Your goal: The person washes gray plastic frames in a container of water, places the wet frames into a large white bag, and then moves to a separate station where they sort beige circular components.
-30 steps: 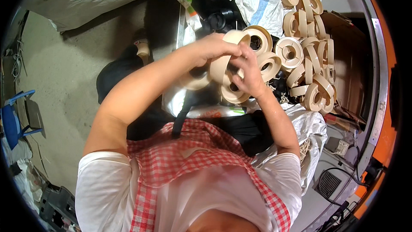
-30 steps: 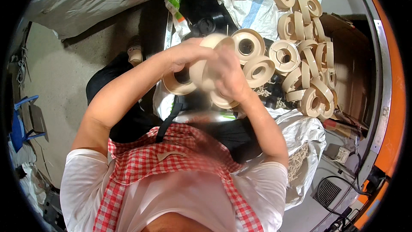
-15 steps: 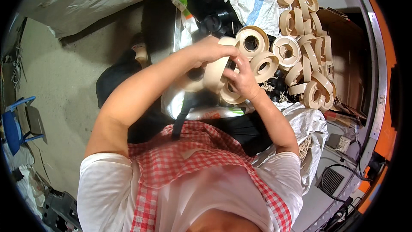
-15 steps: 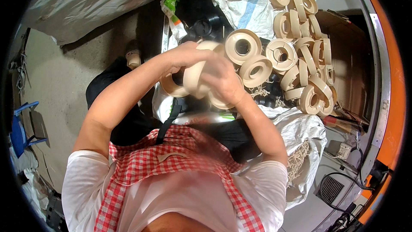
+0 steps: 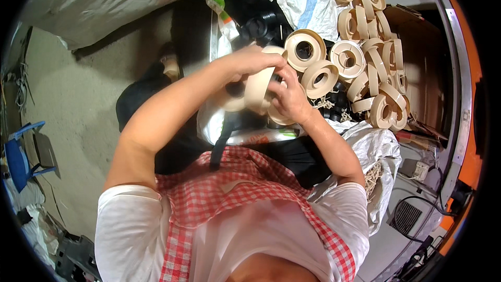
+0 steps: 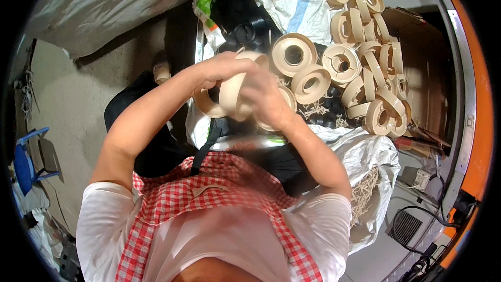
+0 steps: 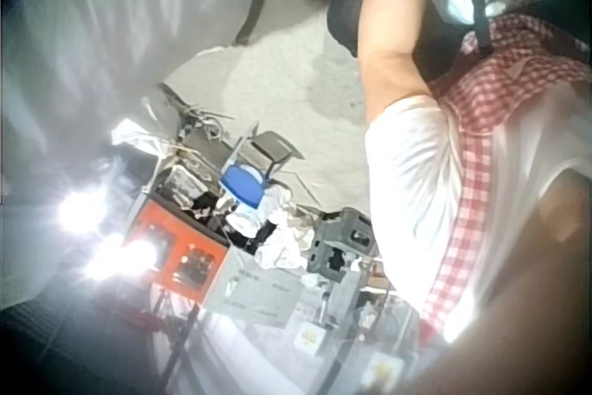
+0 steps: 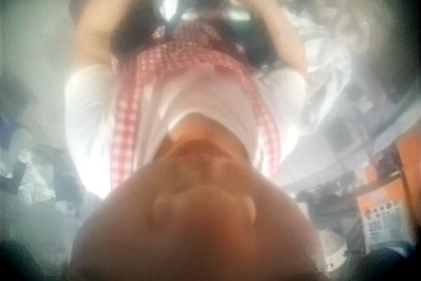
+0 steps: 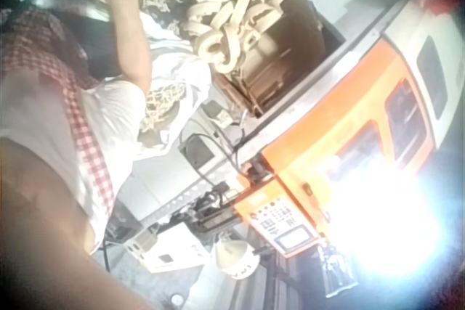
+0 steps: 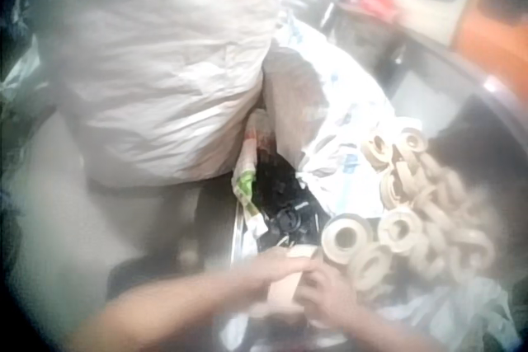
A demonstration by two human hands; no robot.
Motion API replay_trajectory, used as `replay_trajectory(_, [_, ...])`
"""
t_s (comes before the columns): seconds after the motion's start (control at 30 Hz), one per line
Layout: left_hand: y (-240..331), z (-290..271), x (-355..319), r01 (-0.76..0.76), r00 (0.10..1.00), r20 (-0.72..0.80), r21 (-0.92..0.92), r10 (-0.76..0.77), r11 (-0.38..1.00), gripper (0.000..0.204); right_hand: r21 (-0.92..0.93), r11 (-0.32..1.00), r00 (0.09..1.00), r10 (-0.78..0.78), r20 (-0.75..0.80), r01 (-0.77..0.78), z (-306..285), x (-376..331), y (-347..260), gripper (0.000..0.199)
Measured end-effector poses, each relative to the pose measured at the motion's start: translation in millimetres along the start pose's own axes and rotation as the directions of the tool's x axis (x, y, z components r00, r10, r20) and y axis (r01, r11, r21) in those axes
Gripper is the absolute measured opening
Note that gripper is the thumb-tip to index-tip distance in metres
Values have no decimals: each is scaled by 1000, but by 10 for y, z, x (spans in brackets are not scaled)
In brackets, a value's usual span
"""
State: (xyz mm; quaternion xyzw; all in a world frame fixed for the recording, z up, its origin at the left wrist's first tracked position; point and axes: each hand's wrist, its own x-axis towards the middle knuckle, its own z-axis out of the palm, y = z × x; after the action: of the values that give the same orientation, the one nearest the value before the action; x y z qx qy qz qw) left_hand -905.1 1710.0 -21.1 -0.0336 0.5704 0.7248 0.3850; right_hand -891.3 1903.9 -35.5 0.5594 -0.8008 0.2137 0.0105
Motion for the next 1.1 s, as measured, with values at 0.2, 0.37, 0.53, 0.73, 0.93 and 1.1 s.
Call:
replay_trajectory(0.2, [-57, 77, -40, -233, 973, 5, 71, 233, 970, 44, 777, -268, 478, 661, 578, -569, -21, 51, 70, 66])
replay_trajectory(0.37, [-125, 86, 55, -320, 946, -34, 61, 322, 945, 46, 736, 377, 630, 772, 86, -562, 326, -163, 163, 62])
replay_trajectory(0.53, [-196, -40, 100, -312, 918, -201, 168, 342, 935, 48, 744, -159, 442, 717, 538, -649, 177, -239, 314, 57])
replay_trajectory(0.73, [-220, -440, 104, 57, 968, -250, 349, 34, 935, 53, -381, 705, 596, 709, 376, -598, 897, -1153, 123, 65])
replay_trajectory(0.93, [-123, -256, -33, 321, 881, -399, 898, 253, 300, 54, -9, 561, 536, 796, 282, -828, 416, -857, -25, 67])
replay_trajectory(1.1, [-166, -205, 177, -281, 850, -397, 217, 348, 935, 56, 116, 755, 750, 656, -92, -646, -113, -3, -134, 57])
